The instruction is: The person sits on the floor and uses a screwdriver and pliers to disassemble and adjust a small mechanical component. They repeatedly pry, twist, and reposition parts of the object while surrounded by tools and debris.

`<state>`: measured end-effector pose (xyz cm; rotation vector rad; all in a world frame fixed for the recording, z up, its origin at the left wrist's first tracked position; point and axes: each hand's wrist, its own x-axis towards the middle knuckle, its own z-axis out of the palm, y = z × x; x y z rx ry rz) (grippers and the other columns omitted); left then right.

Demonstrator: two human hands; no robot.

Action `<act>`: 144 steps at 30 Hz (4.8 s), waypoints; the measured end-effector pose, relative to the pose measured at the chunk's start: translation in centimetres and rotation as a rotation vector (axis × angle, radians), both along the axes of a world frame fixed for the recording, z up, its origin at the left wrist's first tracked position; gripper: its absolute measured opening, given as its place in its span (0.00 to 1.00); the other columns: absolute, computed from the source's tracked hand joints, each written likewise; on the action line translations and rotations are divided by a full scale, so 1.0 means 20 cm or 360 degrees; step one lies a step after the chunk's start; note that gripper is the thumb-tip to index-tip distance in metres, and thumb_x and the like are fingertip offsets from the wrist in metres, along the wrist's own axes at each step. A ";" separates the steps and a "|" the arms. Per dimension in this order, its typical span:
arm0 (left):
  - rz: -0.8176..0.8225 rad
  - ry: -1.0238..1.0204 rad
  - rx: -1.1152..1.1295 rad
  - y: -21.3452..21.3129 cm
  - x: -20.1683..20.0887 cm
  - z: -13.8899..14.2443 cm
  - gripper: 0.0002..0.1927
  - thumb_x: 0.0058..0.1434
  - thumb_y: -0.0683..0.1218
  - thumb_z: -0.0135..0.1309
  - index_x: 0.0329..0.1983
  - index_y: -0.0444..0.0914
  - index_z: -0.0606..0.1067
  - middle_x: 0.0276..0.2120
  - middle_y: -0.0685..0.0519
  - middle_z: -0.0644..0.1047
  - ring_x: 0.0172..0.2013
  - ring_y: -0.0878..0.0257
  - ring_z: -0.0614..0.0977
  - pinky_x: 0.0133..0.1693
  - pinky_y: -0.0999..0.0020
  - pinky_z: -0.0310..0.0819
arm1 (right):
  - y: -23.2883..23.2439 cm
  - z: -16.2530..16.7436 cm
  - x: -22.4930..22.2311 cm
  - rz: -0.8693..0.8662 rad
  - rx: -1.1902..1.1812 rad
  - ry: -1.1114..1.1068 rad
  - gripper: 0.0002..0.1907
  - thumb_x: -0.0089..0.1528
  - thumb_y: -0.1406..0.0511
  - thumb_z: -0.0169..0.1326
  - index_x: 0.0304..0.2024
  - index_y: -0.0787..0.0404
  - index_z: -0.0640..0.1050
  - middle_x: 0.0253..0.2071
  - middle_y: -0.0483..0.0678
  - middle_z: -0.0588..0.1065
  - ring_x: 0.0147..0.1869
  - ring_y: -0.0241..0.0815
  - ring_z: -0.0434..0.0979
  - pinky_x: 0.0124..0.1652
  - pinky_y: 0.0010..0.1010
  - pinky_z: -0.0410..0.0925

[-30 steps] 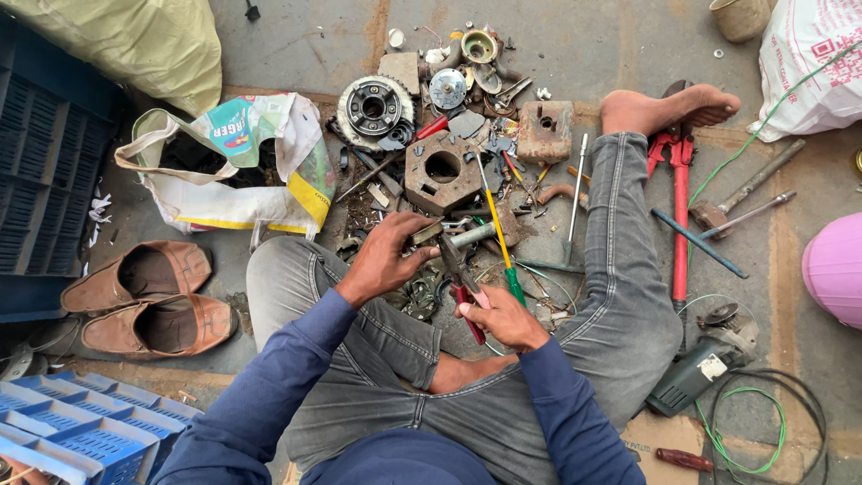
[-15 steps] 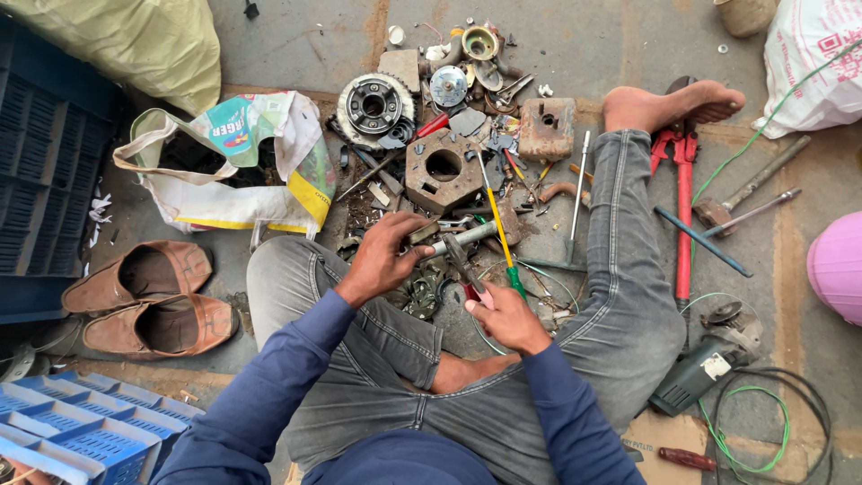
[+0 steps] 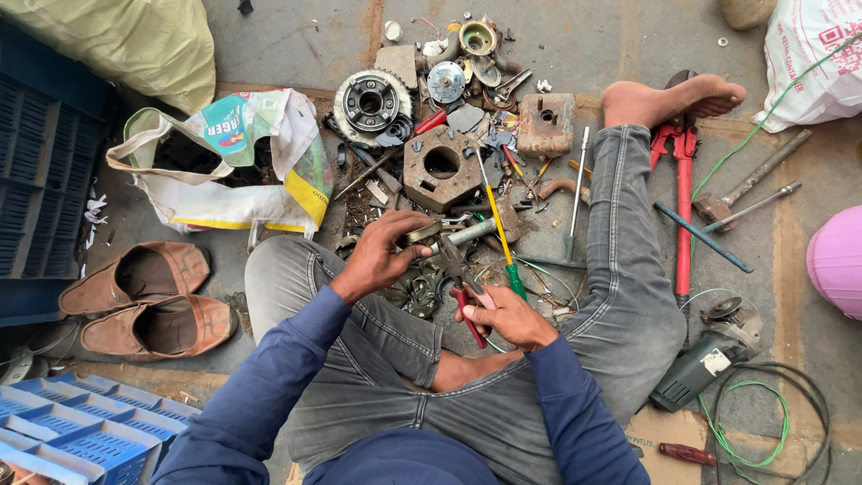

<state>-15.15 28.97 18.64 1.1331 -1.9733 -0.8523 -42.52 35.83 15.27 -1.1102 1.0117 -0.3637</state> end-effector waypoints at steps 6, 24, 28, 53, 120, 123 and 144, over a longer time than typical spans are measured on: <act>-0.0068 -0.0071 -0.0074 -0.01 0.04 0.05 0.22 0.54 0.46 0.67 0.53 0.37 0.79 0.52 0.47 0.80 0.52 0.48 0.79 0.53 0.57 0.74 | 0.00 -0.11 0.00 -0.0027 -0.0093 0.0046 0.13 0.65 0.62 0.57 0.42 0.68 0.81 0.33 0.45 0.78 0.31 0.33 0.72 0.31 0.28 0.67; 0.0101 -0.0415 -0.0089 0.03 0.01 0.13 0.20 0.53 0.49 0.65 0.48 0.37 0.80 0.45 0.49 0.80 0.45 0.46 0.78 0.46 0.55 0.73 | 0.06 0.00 0.18 -0.0237 -0.1383 0.1438 0.16 0.61 0.63 0.54 0.51 0.61 0.75 0.42 0.59 0.76 0.42 0.62 0.78 0.40 0.52 0.70; 0.0170 -0.0331 -0.0056 0.04 0.01 0.11 0.20 0.53 0.49 0.65 0.48 0.36 0.80 0.45 0.49 0.80 0.45 0.47 0.80 0.46 0.55 0.74 | 0.08 0.04 0.19 -0.0252 -0.1390 0.1535 0.21 0.58 0.64 0.56 0.53 0.64 0.73 0.43 0.61 0.75 0.41 0.62 0.77 0.38 0.53 0.69; -0.0066 -0.0244 -0.0140 -0.03 0.06 0.06 0.22 0.54 0.45 0.64 0.53 0.36 0.78 0.52 0.49 0.80 0.49 0.48 0.79 0.49 0.56 0.75 | -0.01 -0.11 0.06 -0.0035 0.0049 -0.0014 0.16 0.63 0.64 0.55 0.52 0.64 0.76 0.40 0.46 0.81 0.35 0.32 0.71 0.35 0.27 0.69; 0.0432 0.1197 0.0979 0.03 0.16 -0.20 0.21 0.62 0.53 0.63 0.52 0.37 0.76 0.38 0.57 0.80 0.36 0.72 0.77 0.34 0.75 0.72 | -0.02 -0.27 0.21 -0.0052 -0.0502 0.0713 0.36 0.64 0.57 0.60 0.67 0.73 0.65 0.32 0.46 0.74 0.36 0.36 0.76 0.37 0.32 0.69; 0.0418 0.1259 0.1021 0.03 0.16 -0.20 0.21 0.62 0.52 0.62 0.54 0.37 0.75 0.40 0.57 0.81 0.37 0.72 0.79 0.36 0.74 0.75 | -0.02 -0.23 0.22 -0.0095 -0.0219 0.0674 0.31 0.62 0.58 0.58 0.63 0.69 0.68 0.26 0.50 0.75 0.30 0.39 0.73 0.33 0.34 0.68; 0.0329 0.1181 0.1071 0.04 0.17 -0.31 0.16 0.69 0.48 0.55 0.55 0.36 0.74 0.42 0.57 0.80 0.42 0.71 0.78 0.43 0.71 0.73 | -0.01 -0.18 0.22 -0.0016 -0.0228 0.0424 0.20 0.64 0.57 0.56 0.51 0.65 0.77 0.34 0.45 0.80 0.35 0.35 0.74 0.36 0.30 0.69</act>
